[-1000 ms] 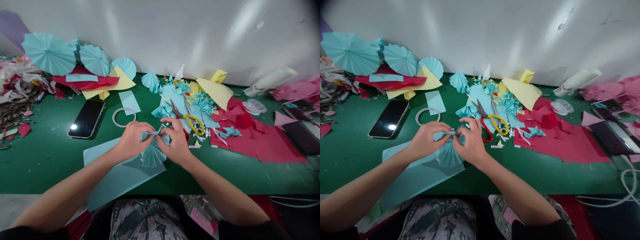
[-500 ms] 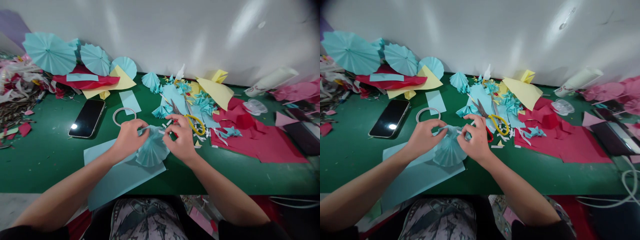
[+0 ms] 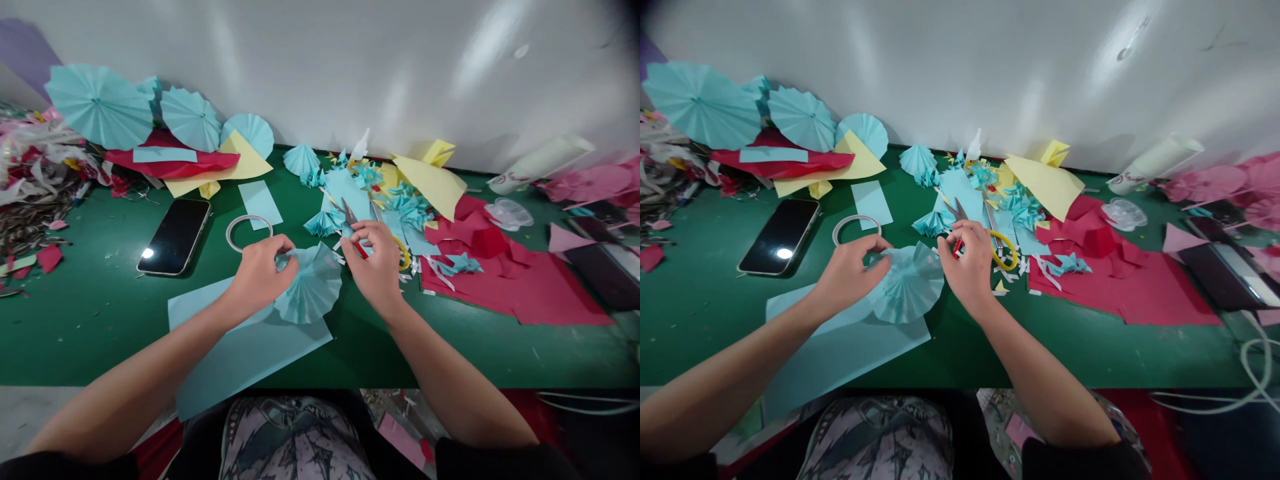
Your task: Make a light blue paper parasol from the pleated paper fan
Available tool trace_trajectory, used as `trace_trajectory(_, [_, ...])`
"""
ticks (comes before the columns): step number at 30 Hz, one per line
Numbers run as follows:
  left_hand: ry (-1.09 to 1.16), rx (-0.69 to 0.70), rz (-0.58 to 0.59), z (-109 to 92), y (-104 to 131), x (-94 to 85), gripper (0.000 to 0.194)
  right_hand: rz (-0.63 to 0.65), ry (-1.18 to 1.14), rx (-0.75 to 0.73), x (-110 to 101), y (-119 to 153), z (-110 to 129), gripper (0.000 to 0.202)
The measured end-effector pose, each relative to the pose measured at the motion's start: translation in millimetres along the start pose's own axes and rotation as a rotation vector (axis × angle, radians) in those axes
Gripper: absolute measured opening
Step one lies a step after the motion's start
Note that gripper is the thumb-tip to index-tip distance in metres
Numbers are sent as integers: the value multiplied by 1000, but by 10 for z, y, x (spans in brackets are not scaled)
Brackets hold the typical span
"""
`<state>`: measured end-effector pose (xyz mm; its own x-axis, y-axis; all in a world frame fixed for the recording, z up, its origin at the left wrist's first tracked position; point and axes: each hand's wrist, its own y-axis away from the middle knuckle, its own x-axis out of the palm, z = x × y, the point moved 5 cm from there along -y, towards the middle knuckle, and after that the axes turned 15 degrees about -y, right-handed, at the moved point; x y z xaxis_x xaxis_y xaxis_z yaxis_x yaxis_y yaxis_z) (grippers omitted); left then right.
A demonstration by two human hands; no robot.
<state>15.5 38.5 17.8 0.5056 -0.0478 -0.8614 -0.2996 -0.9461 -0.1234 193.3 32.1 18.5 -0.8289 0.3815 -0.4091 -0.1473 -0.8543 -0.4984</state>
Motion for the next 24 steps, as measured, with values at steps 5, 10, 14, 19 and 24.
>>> trace_trajectory(5, [12, -28, -22, 14, 3, -19, 8, 145, -6, 37, 82, 17, 0, 15])
trace_trajectory(10, [37, -96, -66, 58, 5, -33, 4, 349, 26, 40, 209, 86, -30, 8])
trace_trajectory(14, [95, -146, -60, 68, 1, -49, 4, 387, 60, 64, 248, 102, -88, 9])
trace_trajectory(19, [229, -180, 88, 48, 8, -18, 18, 398, 25, 62, 233, 79, -32, 13])
trace_trajectory(24, [295, -147, 164, 35, 5, 12, 30, 451, 6, -12, 243, 103, 53, 11])
